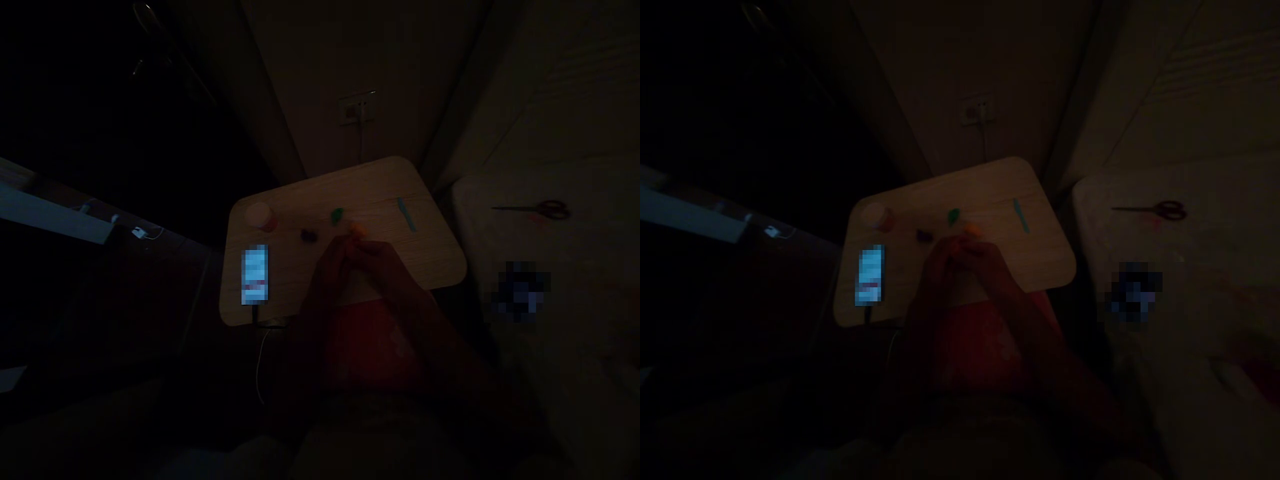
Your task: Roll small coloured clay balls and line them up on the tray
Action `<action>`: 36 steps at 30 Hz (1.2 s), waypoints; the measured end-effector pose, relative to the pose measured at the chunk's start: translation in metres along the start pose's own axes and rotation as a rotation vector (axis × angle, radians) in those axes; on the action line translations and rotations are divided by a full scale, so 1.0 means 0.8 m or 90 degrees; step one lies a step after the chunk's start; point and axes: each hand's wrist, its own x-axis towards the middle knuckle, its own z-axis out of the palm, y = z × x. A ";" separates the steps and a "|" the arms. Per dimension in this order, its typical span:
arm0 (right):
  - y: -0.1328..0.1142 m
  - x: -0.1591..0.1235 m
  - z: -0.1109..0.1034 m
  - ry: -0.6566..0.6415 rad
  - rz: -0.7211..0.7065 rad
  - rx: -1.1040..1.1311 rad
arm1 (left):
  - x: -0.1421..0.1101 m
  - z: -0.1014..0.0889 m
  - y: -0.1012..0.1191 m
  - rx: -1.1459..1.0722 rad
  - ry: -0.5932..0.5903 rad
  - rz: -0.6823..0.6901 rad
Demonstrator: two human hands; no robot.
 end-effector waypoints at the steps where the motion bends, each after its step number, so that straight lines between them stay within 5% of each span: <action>1: 0.001 0.001 0.000 0.003 -0.001 0.004 | 0.000 0.001 0.001 0.001 -0.002 -0.004; 13: 0.014 -0.001 0.005 0.072 0.008 0.021 | -0.004 0.014 0.000 0.026 0.049 0.010; 36: 0.003 -0.010 0.011 0.056 -0.015 -0.018 | -0.012 0.018 -0.002 0.055 0.103 0.005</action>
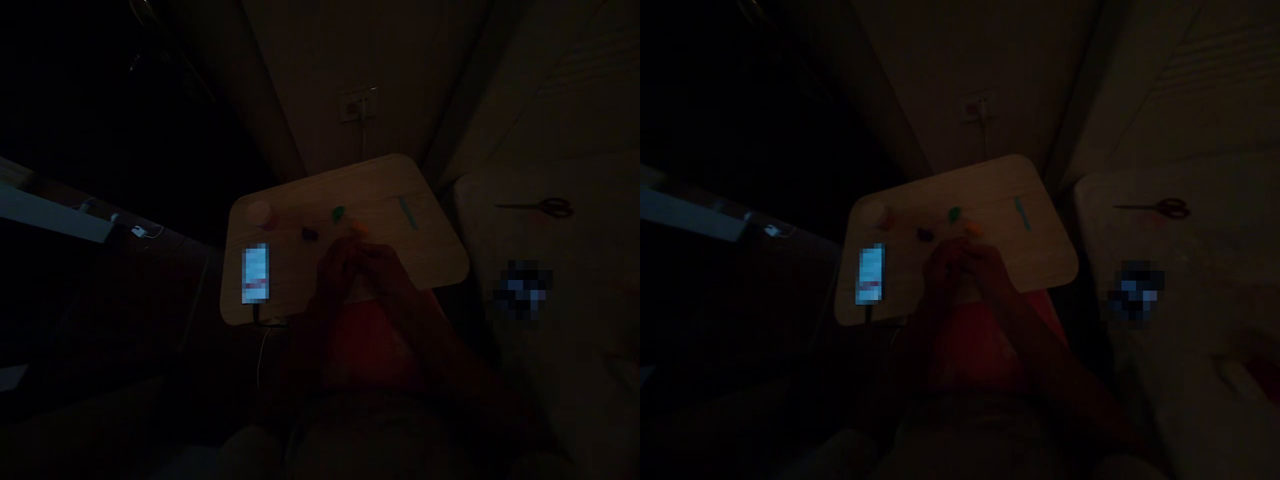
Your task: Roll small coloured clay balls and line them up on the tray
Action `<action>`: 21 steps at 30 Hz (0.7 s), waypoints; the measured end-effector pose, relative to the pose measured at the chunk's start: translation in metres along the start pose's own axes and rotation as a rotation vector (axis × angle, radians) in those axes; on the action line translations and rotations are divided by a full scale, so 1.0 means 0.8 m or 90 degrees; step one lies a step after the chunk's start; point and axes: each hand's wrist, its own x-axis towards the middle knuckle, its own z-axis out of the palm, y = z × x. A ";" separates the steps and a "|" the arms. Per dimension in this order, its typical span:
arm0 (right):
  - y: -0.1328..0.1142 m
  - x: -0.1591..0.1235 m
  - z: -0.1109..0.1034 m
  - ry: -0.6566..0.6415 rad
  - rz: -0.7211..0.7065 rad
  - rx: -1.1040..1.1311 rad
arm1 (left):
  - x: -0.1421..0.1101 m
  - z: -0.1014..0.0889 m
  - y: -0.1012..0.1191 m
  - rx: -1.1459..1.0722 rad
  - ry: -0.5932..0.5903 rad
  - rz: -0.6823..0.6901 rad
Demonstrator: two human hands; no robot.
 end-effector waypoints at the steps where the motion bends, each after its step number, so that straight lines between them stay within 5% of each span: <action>1: 0.001 0.000 0.001 0.008 0.001 0.009 | 0.000 0.000 0.000 0.004 -0.002 -0.002; 9: 0.007 0.003 0.002 0.036 0.017 0.081 | 0.008 -0.003 0.005 -0.064 -0.034 -0.003; 16: 0.001 0.011 -0.029 -0.054 0.067 0.069 | 0.017 -0.023 0.007 -0.213 -0.161 -0.024; 21: -0.005 0.009 -0.033 -0.081 0.048 0.036 | 0.020 -0.025 0.004 -0.209 -0.165 -0.038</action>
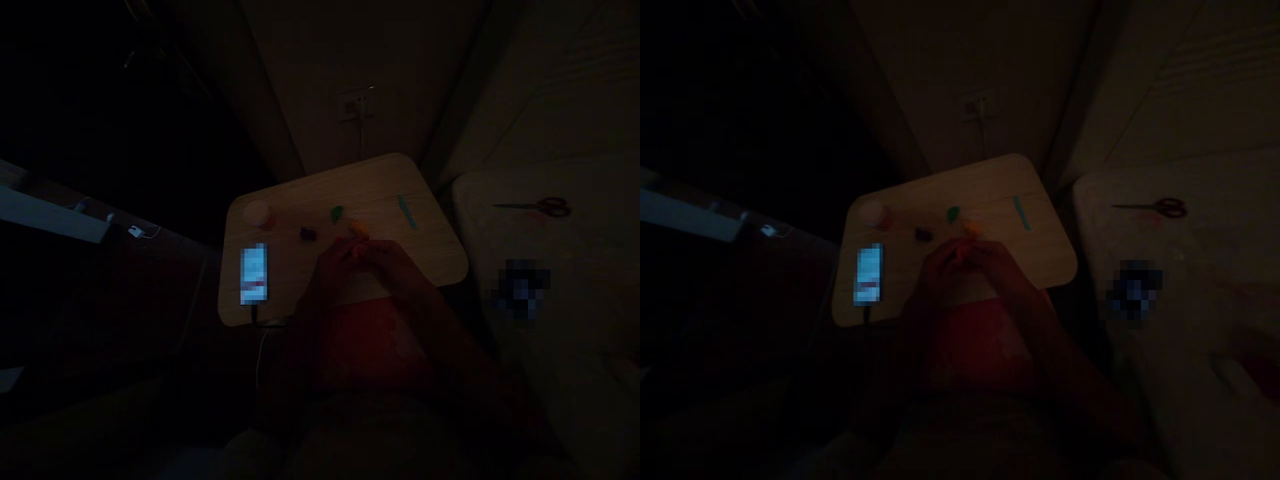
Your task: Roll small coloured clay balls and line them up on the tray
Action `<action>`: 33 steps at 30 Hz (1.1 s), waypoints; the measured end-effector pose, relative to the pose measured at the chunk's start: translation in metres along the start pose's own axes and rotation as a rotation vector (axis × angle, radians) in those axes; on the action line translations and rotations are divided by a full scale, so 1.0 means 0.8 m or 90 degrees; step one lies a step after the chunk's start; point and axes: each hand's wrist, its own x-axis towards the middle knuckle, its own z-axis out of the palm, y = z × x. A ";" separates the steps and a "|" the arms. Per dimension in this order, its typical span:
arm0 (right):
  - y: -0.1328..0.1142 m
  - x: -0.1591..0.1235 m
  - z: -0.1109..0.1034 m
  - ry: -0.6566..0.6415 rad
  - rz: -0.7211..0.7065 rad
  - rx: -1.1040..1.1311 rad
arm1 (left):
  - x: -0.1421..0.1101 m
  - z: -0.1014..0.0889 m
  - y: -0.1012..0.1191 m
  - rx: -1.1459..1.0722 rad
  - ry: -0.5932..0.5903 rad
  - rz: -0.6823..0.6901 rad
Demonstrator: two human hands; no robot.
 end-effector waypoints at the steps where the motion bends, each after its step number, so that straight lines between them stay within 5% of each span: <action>1: 0.000 -0.001 0.001 -0.004 -0.005 -0.009 | 0.000 0.000 0.000 0.010 0.008 -0.007; 21: 0.010 -0.004 0.001 -0.075 0.053 0.071 | -0.009 0.006 0.019 0.096 0.071 0.004; 33: 0.013 -0.012 0.003 -0.034 0.066 0.101 | -0.012 0.010 -0.004 0.162 0.123 0.036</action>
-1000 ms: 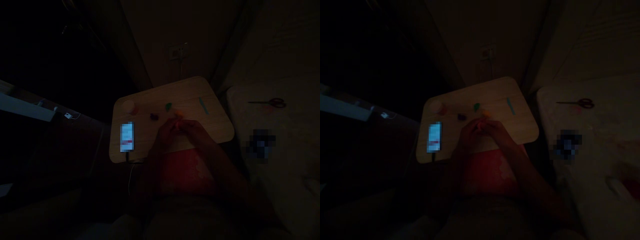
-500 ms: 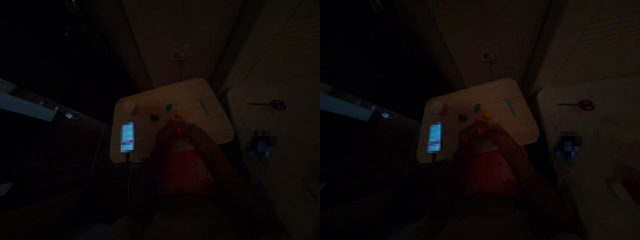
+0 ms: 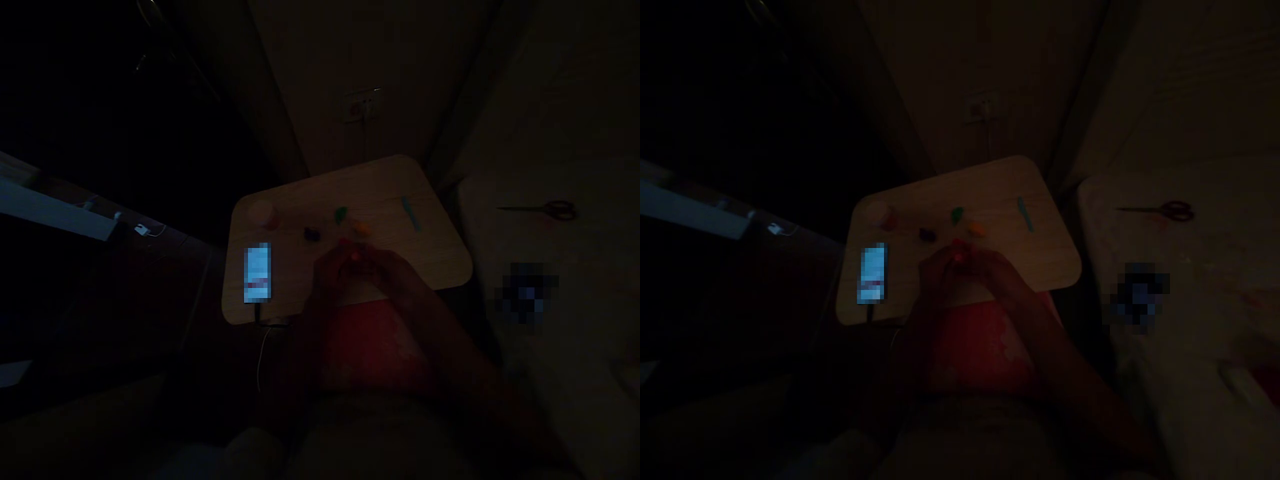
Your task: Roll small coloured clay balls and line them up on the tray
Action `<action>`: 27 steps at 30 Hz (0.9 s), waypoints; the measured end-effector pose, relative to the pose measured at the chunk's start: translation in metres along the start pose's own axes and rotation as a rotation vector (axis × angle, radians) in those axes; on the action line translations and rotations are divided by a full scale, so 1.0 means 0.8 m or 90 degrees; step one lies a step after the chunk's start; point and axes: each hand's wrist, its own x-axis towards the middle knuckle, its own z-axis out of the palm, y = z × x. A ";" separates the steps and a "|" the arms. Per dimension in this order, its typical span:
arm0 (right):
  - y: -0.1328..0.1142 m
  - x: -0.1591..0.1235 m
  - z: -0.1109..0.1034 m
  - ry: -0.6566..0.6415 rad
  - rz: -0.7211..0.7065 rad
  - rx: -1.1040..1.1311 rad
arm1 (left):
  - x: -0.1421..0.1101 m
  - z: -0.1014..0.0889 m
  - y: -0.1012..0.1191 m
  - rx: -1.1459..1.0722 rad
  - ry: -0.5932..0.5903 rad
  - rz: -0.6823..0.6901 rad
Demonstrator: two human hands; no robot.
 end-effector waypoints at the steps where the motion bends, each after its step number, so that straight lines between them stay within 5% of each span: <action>1: 0.000 0.000 0.002 0.006 -0.004 -0.017 | -0.001 0.000 -0.001 0.004 -0.001 0.009; 13: 0.002 0.006 0.016 0.030 -0.069 -0.139 | -0.003 -0.003 -0.011 0.061 -0.061 0.082; 21: 0.007 0.004 0.014 0.023 -0.108 -0.146 | 0.002 -0.007 0.001 -0.007 0.035 0.024; 27: 0.006 0.002 0.012 0.079 -0.141 -0.203 | 0.001 -0.011 0.003 0.052 0.035 0.026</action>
